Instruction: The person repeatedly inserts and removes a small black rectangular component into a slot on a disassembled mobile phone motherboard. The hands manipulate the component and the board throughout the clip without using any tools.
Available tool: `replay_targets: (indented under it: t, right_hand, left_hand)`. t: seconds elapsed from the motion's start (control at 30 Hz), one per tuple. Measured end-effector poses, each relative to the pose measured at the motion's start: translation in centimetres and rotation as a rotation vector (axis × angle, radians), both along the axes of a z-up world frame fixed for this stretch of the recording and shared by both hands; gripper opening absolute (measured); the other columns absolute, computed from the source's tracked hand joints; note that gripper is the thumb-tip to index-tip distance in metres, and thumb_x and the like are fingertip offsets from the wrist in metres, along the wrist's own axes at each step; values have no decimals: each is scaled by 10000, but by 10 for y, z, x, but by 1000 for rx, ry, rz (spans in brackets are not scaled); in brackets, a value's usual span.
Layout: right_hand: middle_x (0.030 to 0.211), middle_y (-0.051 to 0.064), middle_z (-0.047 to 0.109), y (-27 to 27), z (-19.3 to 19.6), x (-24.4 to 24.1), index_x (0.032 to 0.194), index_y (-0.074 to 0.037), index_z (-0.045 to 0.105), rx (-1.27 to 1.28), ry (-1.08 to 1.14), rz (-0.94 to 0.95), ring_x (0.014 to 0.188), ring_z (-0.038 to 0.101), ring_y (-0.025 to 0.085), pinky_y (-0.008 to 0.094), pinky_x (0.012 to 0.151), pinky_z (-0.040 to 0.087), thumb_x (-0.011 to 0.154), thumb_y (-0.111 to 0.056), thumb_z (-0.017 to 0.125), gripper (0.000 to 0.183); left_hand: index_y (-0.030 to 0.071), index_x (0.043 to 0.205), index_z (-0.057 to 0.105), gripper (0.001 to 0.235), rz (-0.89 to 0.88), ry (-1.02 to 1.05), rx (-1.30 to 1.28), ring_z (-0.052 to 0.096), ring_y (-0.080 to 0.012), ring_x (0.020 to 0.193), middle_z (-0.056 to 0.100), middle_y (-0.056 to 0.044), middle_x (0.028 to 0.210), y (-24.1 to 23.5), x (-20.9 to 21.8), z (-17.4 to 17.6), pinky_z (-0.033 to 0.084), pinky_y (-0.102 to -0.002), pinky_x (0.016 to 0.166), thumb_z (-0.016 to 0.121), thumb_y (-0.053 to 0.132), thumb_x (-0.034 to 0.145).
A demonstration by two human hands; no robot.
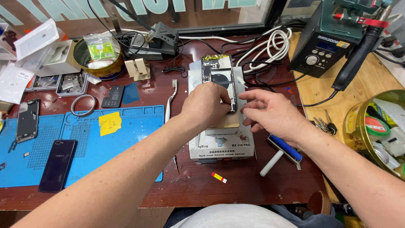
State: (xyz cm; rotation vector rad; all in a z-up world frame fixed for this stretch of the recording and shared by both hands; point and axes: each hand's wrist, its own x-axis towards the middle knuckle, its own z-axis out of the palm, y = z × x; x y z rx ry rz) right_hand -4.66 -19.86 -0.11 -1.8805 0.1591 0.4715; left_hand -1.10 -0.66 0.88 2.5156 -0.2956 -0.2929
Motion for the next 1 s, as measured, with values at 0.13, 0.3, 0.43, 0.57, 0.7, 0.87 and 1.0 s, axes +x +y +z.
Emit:
replay_targets:
  t: [0.13,0.3,0.43,0.57,0.7,0.87,1.0]
  right_hand:
    - [1036,41,707,4,-3,-2,1385,-138,598,23,-23,28,861,735,169,313,656,615,891,-85,620,498]
    - [970,38,702,9,-7,1,1405,-174,590,-29,-64,46,774,730,158,312,617,620,880,-77,617,535]
    - [877,37,700,11,-9,9,1380,-150,623,-119,-119,89,743,731,139,303,618,624,920,-99,602,463]
    - [863,29,687,9,-9,11,1384,-164,626,-165,-138,108,754,720,128,298,629,629,944,-112,577,446]
    - [891,31,722,7,-7,7,1382,-174,620,-124,-101,63,751,727,140,302,621,627,950,-115,549,442]
    - [932,36,697,6,-11,3,1380,-146,603,-64,-154,24,753,722,133,299,617,621,926,-92,593,457]
    - [951,41,699,4,-17,0,1306,-66,665,-34,-212,-45,753,712,119,269,620,598,934,-78,620,375]
  left_hand:
    - [179,951,815,186,5,-8,-12,738,-299,928,774,-100,949,-1,-1,-5,577,-424,827,798,209,768]
    - [161,946,811,167,-34,-63,-21,745,-308,917,778,-117,941,-1,-2,-7,579,-422,831,781,193,784]
    - [172,956,813,195,-2,-54,-40,733,-313,912,771,-111,929,0,-3,-7,569,-437,815,804,202,764]
    - [181,964,810,207,12,20,-36,744,-275,869,774,-92,911,1,1,-5,577,-412,799,819,225,762]
    - [171,953,809,211,29,122,-54,753,-226,788,775,-82,858,2,9,-6,594,-369,748,837,224,750]
    - [154,885,807,190,26,87,-163,709,-161,707,735,-25,769,6,12,-11,570,-338,671,865,186,707]
    - [103,864,777,167,38,207,-314,608,-106,655,665,-8,726,12,12,-10,520,-315,595,866,133,725]
